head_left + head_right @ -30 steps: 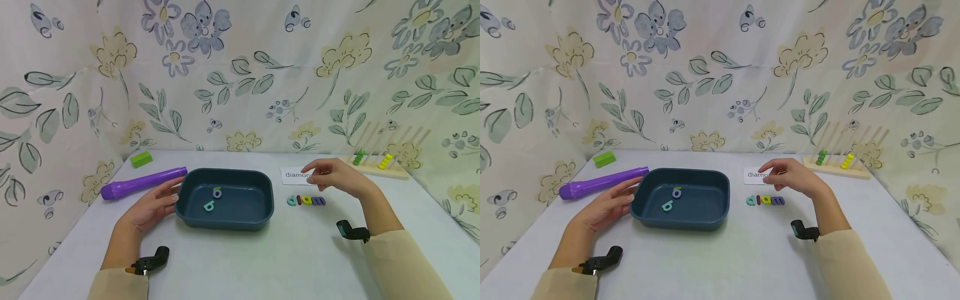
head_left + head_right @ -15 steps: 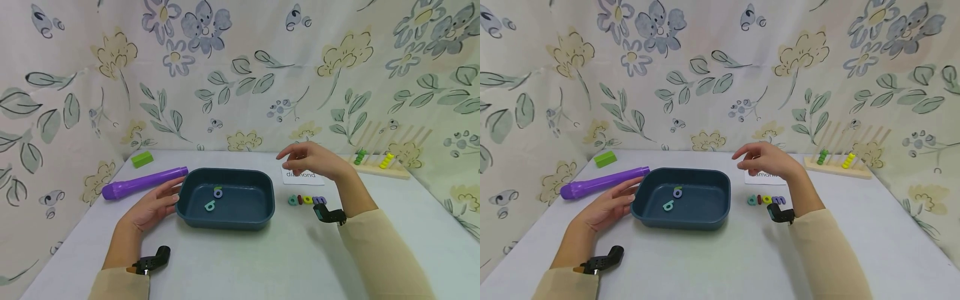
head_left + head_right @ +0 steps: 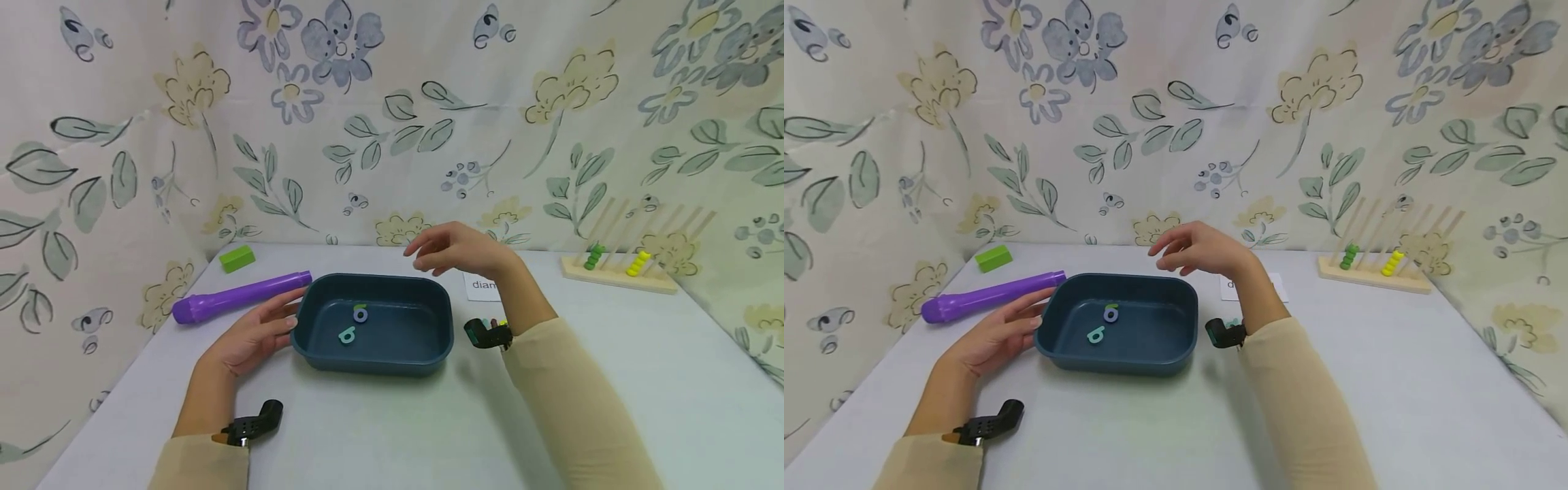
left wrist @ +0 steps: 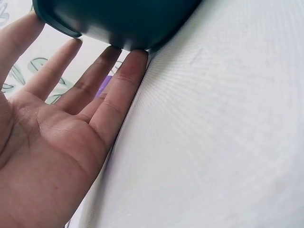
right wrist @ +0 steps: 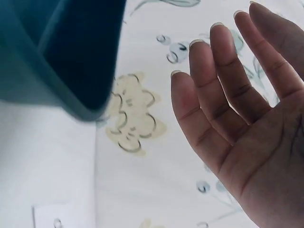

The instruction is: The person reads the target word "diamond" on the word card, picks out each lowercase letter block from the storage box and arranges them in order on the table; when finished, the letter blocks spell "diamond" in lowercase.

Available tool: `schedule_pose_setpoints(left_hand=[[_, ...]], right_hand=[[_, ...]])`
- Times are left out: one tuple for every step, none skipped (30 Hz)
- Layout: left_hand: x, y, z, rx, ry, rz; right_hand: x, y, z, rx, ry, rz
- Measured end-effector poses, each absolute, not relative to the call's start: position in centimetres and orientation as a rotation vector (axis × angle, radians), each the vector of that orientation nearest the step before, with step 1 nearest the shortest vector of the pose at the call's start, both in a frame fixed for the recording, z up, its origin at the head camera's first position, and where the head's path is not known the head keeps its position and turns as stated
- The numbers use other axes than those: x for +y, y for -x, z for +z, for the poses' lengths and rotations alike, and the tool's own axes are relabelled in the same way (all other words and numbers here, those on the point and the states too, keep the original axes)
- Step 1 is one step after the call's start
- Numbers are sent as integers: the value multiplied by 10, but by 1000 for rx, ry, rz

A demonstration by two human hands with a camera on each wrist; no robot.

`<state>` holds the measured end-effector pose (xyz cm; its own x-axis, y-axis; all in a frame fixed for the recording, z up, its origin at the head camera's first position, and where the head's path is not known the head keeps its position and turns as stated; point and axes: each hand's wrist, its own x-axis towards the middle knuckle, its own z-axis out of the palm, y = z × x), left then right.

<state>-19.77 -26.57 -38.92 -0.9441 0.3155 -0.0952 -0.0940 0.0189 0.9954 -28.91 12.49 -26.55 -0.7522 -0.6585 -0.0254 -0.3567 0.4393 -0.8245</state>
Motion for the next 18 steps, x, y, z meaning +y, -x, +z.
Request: schedule_pose_setpoints(left_hand=[[-266, 198, -389, 2013, -227, 2000], [-265, 198, -389, 2014, -228, 1997], [-265, 198, -389, 2012, -233, 1996], [-265, 199, -389, 2009, -237, 1996], [-265, 199, -389, 2006, -243, 1996], [-264, 200, -389, 2005, -245, 1996], [-264, 200, -389, 2004, -247, 1997], [-264, 200, -389, 2002, -249, 2000], [-264, 200, -389, 2001, -247, 2003], [-265, 200, -390, 1999, -244, 2007], [-265, 200, -390, 1997, -242, 2010], [-265, 200, -390, 1995, -239, 2012], [-265, 200, -390, 1992, -240, 2014], [-265, 199, -390, 1990, -240, 2016], [-266, 199, -390, 1987, -241, 2017], [-266, 199, -390, 1986, -242, 2019], [-266, 199, -390, 1984, -242, 2021], [-266, 199, -390, 1986, -239, 2022]], right_hand=[[120, 290, -268, 2336, 871, -1226], [116, 291, -270, 2324, 870, -1224], [112, 293, -272, 2315, 869, -1219], [108, 293, -274, 2308, 865, -1215], [105, 294, -275, 2303, 865, -1212], [102, 295, -277, 2299, 864, -1208], [98, 296, -277, 2300, 858, -1204], [95, 296, -278, 2303, 853, -1199], [91, 297, -279, 2305, 850, -1194], [88, 298, -280, 2305, 847, -1190], [84, 298, -281, 2310, 845, -1181], [81, 299, -283, 2312, 835, -1175], [78, 300, -284, 2315, 830, -1168], [75, 300, -286, 2316, 827, -1162], [72, 301, -288, 2315, 827, -1153], [70, 302, -289, 2317, 832, -1140], [67, 302, -291, 2314, 834, -1129], [65, 302, -292, 2308, 836, -1120]])
